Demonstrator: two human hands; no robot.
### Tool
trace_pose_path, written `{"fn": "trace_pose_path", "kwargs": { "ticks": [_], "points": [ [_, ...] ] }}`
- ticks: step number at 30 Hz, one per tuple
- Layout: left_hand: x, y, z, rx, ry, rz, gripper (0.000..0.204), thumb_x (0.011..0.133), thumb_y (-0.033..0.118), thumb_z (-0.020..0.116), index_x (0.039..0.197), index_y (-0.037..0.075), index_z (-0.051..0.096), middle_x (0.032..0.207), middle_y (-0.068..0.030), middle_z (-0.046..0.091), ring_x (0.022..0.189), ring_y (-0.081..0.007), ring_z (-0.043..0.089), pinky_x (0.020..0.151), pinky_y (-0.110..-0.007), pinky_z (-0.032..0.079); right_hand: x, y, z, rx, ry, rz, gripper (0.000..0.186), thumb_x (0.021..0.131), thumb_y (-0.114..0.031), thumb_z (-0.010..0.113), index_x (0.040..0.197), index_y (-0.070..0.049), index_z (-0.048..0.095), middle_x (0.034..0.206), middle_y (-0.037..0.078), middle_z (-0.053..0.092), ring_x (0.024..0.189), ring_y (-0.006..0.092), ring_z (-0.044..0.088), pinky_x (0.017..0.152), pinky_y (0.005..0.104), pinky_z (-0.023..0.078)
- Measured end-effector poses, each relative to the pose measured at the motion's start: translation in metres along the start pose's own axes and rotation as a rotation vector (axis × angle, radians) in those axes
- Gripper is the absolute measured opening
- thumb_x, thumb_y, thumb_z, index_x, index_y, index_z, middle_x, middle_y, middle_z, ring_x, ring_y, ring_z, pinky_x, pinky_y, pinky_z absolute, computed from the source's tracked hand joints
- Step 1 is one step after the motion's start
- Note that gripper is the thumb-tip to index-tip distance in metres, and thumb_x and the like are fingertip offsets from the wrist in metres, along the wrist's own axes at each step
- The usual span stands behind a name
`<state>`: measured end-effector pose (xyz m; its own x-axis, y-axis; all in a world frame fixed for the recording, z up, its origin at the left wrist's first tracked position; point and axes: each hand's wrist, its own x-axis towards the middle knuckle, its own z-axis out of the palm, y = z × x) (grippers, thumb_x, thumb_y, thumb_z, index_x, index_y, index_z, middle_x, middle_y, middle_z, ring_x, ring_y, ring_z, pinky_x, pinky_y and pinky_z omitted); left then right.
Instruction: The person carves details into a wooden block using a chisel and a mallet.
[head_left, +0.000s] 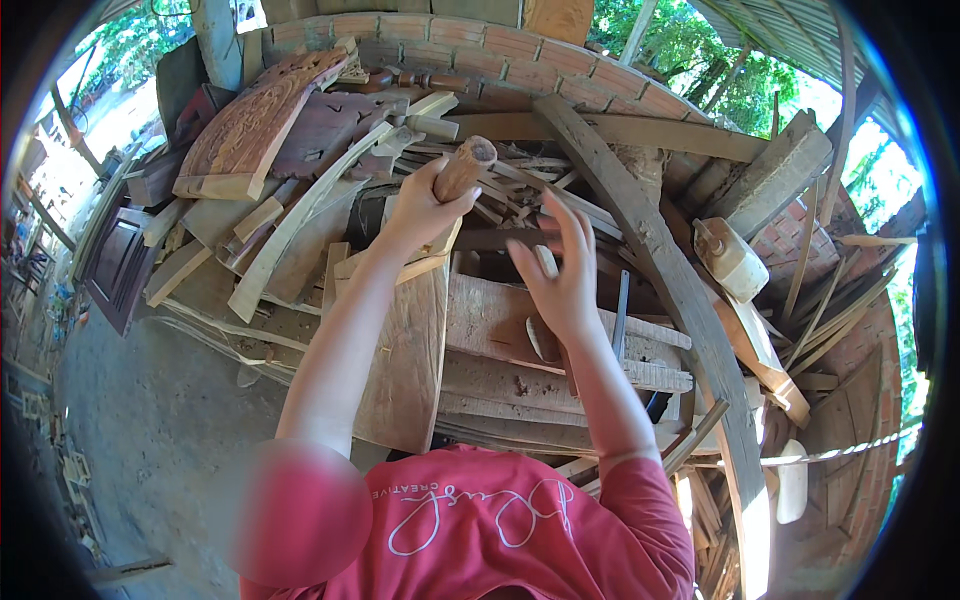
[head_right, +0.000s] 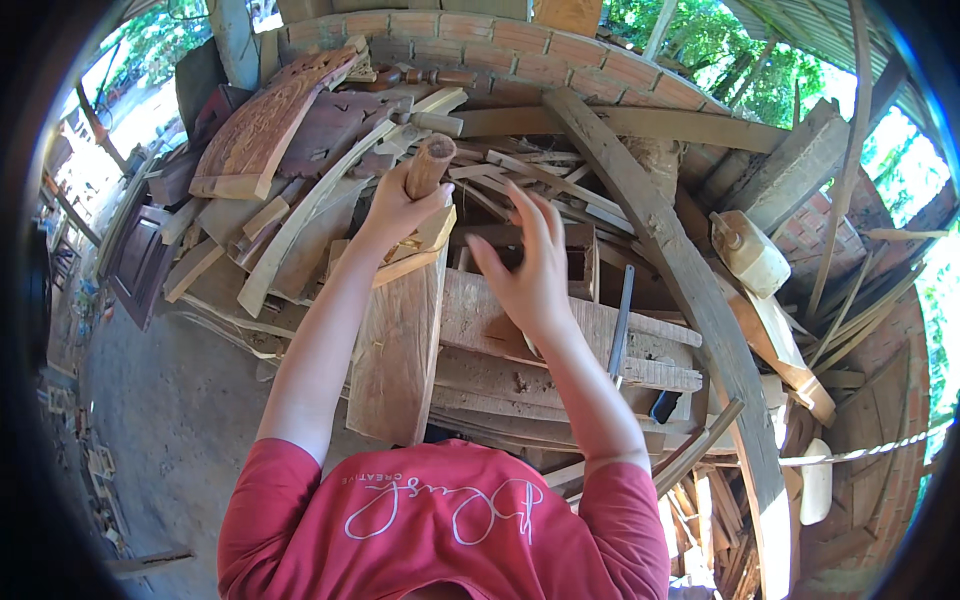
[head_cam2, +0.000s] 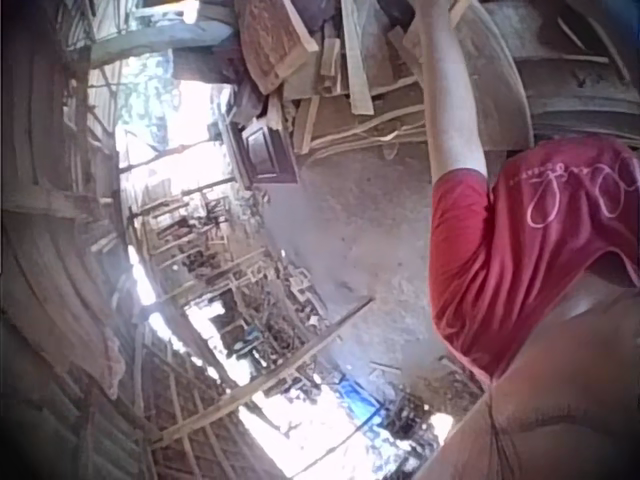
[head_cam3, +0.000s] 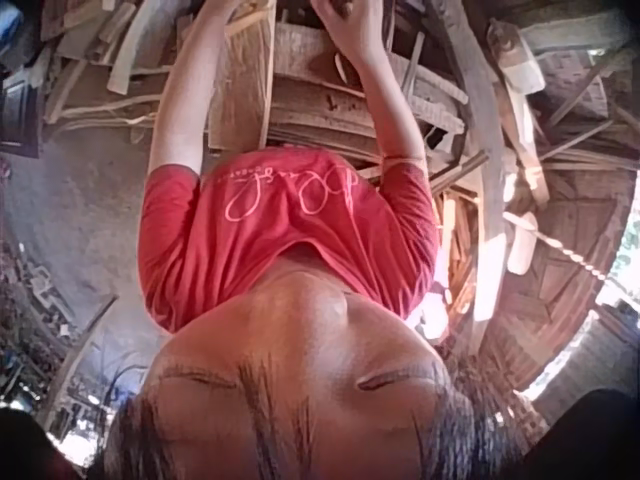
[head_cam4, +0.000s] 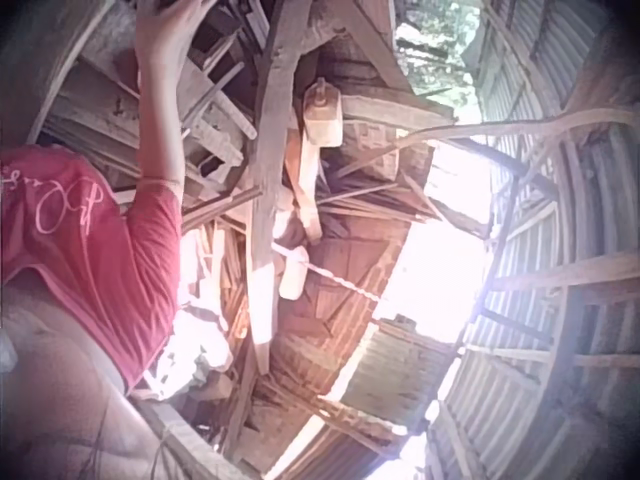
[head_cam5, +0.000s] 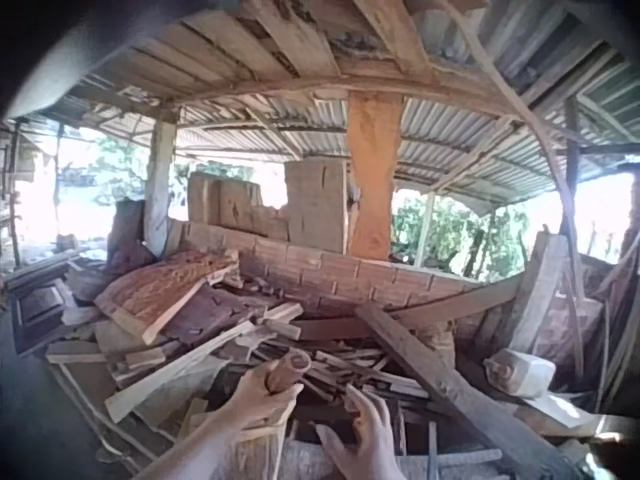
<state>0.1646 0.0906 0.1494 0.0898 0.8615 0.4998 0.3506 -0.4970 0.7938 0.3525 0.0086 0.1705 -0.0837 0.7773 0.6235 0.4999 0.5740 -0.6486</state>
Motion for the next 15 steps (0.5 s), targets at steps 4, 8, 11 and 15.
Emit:
{"fn": "trace_pose_path", "kwargs": {
  "ticks": [4,8,11,15],
  "points": [
    [-0.009,0.006,-0.002,0.142,-0.134,-0.052,0.048,0.067,0.036,0.071,0.094,0.0,0.055,0.078,-0.0161,0.06,0.072,-0.0262,0.058,0.067,-0.035,0.045,0.055,-0.011,0.039,0.093,0.074,-0.114,0.062,0.072,-0.02,0.07,0.122,-0.001,0.04,0.111,0.017,0.046,0.094,0.0243,0.051,0.08,0.0326,0.044],
    [-0.017,-0.016,-0.013,0.286,-0.266,-0.045,0.064,0.062,0.043,0.072,0.108,0.004,0.049,0.106,-0.0178,0.055,0.103,-0.0324,0.051,0.085,-0.04,0.041,0.079,-0.017,0.054,0.343,-0.052,0.038,0.041,0.074,-0.018,0.069,0.105,0.002,0.053,0.081,0.008,0.059,0.067,0.0123,0.051,0.064,0.0247,0.043],
    [-0.037,-0.052,-0.033,0.424,-0.273,-0.064,0.083,0.059,0.048,0.073,0.123,0.008,0.038,0.123,-0.0162,0.045,0.115,-0.0336,0.041,0.094,-0.041,0.036,0.073,-0.019,0.058,0.379,0.013,0.022,0.025,0.077,-0.013,0.066,0.096,0.002,0.058,0.072,0.003,0.06,0.063,0.0058,0.05,0.059,0.0196,0.041],
    [-0.073,-0.087,-0.037,0.873,-0.36,-0.327,0.084,0.061,0.051,0.07,0.126,0.008,0.037,0.121,-0.0159,0.045,0.112,-0.032,0.044,0.091,-0.047,0.037,0.054,-0.022,0.047,0.339,-0.038,0.021,0.024,0.077,-0.01,0.065,0.096,0.001,0.058,0.075,0.004,0.061,0.059,0.0046,0.044,0.055,0.0187,0.037]
  ]
}}
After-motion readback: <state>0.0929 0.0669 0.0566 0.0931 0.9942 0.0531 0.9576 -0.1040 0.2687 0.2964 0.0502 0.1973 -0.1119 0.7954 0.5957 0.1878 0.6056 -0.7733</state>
